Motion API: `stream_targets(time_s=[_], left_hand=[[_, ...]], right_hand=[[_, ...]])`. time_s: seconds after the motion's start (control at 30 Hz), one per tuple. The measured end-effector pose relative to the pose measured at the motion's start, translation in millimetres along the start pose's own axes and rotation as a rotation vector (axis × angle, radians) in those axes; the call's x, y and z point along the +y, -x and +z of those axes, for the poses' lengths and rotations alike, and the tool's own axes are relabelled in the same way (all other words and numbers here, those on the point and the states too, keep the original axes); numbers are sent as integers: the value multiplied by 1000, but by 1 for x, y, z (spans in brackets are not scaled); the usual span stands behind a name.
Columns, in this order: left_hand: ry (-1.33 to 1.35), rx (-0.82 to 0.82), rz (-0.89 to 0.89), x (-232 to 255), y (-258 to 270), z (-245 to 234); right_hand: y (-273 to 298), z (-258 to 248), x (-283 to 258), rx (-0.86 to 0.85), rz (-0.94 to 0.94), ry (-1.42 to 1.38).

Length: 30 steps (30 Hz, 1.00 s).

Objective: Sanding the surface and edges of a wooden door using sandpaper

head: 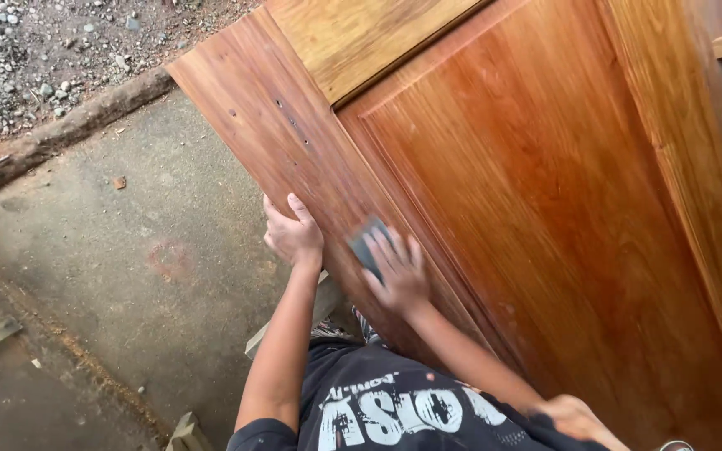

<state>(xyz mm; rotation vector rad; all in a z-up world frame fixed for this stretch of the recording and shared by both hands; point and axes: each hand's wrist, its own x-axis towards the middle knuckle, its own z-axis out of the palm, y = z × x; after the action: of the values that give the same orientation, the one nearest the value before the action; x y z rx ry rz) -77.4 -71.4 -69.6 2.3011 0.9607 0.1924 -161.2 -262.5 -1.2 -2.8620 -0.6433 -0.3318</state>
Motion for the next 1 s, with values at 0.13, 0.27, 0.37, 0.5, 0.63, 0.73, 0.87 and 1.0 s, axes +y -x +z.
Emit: stream_targets(time_s=[0.13,0.27,0.37,0.5,0.63,0.73,0.87,1.0], left_hand=[[19,35,-18,-12,2,21],[86,28,-42,-4,0,11],[144,-2,-78,6,5,-6],[114,-19,-51,9,2,-3],[95,-66,-17,-2,-1,2],[149,-103,-51,-15,-6,10],[178,-57,-57,-19,-2,14],[155,-65,-85,-17,-9,26]], right_hand=[[158,-14,58,-122,39,98],[90,0,58,-124,15,50],[-12,42,51,-84,17,23],[-105,85,36,-38,109,143],[-43,30,-2,-87,161,84],[80,-3,0,24,92,86],[241,-45,22,-131,133,181],[228,-49,32,-148,77,105]])
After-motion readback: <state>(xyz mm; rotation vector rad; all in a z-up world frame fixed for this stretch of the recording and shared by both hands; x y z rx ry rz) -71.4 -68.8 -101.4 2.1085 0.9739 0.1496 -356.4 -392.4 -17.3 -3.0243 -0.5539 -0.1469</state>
